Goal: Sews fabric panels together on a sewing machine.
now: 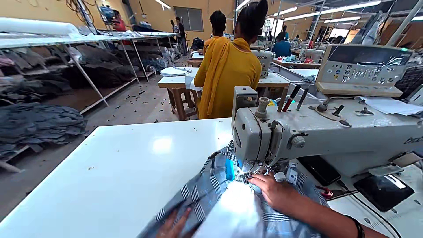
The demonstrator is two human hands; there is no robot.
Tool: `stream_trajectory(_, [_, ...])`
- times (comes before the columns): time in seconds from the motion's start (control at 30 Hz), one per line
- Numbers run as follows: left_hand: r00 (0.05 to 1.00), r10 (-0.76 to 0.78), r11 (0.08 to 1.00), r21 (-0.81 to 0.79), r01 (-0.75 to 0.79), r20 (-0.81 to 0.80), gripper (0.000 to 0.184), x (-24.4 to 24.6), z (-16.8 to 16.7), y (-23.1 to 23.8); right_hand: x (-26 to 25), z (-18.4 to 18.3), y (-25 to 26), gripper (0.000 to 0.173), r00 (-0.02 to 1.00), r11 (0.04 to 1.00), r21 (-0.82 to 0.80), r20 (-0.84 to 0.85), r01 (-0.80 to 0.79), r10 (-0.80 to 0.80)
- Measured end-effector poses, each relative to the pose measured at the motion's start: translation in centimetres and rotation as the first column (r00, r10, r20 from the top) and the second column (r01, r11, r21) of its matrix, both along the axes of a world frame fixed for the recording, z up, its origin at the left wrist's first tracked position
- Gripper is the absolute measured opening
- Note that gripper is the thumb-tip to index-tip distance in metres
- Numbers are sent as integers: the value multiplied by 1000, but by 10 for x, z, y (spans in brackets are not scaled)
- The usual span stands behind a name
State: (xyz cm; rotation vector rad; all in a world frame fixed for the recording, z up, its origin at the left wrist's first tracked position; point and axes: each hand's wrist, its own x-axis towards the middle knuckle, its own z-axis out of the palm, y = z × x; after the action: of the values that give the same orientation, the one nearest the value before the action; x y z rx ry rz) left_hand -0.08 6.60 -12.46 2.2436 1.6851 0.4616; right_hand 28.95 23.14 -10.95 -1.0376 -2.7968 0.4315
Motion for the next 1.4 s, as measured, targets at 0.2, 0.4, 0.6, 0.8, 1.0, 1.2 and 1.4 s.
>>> stream_trajectory(0.2, [883, -326, 883, 226, 412, -336, 35, -117, -12, 141, -23, -2, -23, 33, 990, 990, 1, -5, 144, -144])
stream_trajectory(0.4, [927, 54, 992, -84, -91, -372, 24, -6, 49, 159, -24, -14, -40, 33, 965, 957, 128, -33, 260, -258])
stream_trajectory(0.6, [967, -244, 815, 527, 242, -66, 11, 78, 10, 84, -23, -31, -40, 33, 965, 918, 310, -169, 247, -202])
stream_trajectory(0.8, [976, -178, 855, 471, 218, -128, 29, 100, -15, 102, -19, -45, -34, 33, 950, 916, 333, -285, 225, -130])
stream_trajectory(1.0, [981, -71, 756, 633, 171, -180, 29, 92, -30, 110, -19, -46, -34, 37, 948, 912, 345, -295, 223, -120])
stream_trajectory(1.2, [980, -104, 688, 700, 192, -167, 34, 85, -50, 108, -20, -46, -36, 39, 945, 911, 330, -288, 247, -152])
stream_trajectory(1.4, [985, -78, 705, 690, 164, -155, 37, 90, -50, 108, -5, -41, -37, 42, 919, 961, 142, -356, 236, -173])
